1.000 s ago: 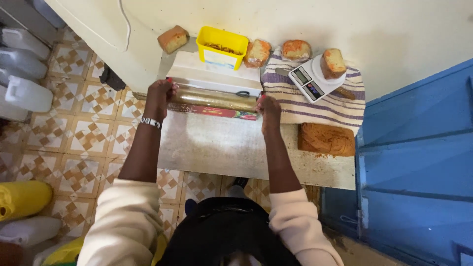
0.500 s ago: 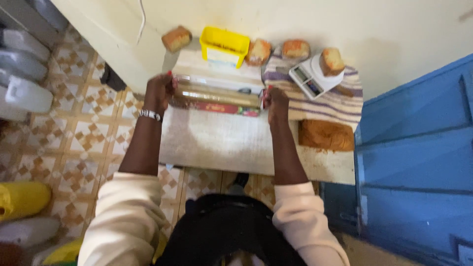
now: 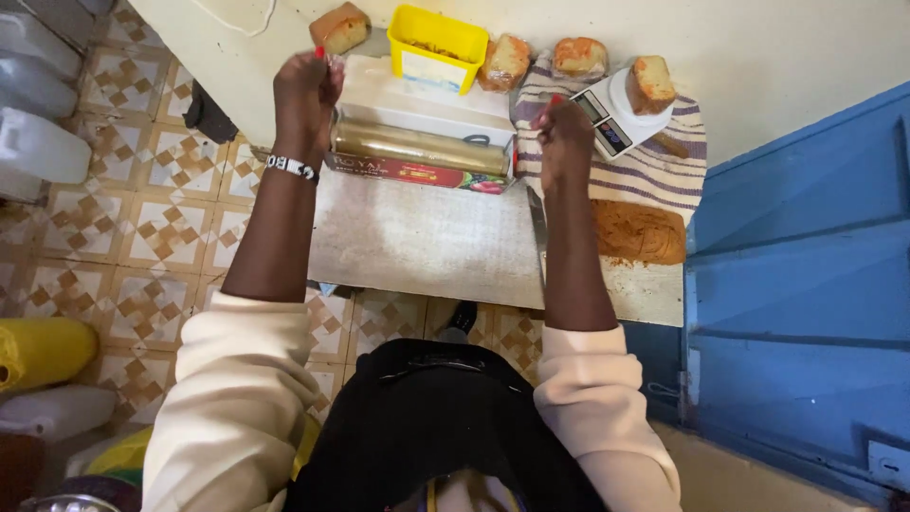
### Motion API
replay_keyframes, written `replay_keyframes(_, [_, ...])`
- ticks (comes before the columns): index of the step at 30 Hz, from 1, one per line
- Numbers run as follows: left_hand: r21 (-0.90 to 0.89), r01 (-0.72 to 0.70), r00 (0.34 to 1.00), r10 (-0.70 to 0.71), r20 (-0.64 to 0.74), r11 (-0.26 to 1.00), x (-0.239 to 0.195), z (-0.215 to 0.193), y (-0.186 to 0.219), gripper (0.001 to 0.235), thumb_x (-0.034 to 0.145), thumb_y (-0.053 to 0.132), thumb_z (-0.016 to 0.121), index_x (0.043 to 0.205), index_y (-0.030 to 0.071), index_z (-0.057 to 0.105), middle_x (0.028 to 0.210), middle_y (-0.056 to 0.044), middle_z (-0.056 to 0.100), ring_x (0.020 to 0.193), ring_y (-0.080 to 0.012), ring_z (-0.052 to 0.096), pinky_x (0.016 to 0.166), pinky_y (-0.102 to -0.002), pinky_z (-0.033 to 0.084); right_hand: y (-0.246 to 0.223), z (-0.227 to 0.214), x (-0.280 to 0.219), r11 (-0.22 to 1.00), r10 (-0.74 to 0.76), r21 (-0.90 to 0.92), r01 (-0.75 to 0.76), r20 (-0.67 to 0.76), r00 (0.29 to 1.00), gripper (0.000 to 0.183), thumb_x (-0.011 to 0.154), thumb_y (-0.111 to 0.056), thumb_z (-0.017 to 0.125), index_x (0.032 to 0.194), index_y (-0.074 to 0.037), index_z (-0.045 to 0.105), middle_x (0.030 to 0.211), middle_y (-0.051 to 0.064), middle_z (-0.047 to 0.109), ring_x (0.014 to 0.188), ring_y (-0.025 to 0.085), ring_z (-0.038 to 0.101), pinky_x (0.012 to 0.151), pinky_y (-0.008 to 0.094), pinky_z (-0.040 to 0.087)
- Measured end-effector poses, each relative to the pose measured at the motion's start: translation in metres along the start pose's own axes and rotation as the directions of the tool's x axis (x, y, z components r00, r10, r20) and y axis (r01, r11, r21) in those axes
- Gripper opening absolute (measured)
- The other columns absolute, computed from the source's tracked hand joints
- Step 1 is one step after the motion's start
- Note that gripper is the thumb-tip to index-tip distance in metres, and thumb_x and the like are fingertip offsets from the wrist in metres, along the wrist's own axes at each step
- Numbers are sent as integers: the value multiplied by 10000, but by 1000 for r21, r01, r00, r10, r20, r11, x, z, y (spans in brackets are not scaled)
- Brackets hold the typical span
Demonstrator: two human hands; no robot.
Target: The person wraps individual slices and small blocks of cake in plastic film, using a knife to trim the film and a scale to weigh the items.
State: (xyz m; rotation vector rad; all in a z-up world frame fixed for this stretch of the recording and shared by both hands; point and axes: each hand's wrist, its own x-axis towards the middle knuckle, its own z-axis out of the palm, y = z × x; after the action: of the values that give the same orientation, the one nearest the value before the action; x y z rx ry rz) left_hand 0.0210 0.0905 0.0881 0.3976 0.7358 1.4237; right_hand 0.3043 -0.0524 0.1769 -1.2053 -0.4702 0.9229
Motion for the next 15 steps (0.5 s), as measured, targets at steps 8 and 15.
replay_keyframes(8, [178, -315, 947, 298, 117, 932, -59, 85, 44, 243, 751, 0, 526, 621, 167, 408, 570, 24, 482, 516, -43, 420, 496, -188, 310, -48, 12, -2, 997, -53, 64, 52, 11, 999, 124, 804, -38, 494, 907, 4, 549, 629, 37, 510, 550, 128, 499, 495, 229, 380])
replay_keyframes(15, [218, -421, 904, 386, 186, 880, -67, 120, 66, 169, 792, 159, 604, 649, 152, 513, 599, -11, 586, 526, -32, 480, 506, -170, 344, -94, 20, -18, 981, -195, 41, 192, 100, 976, 58, 691, -136, 568, 668, -86, 550, 612, 27, 502, 592, 142, 511, 528, 225, 333])
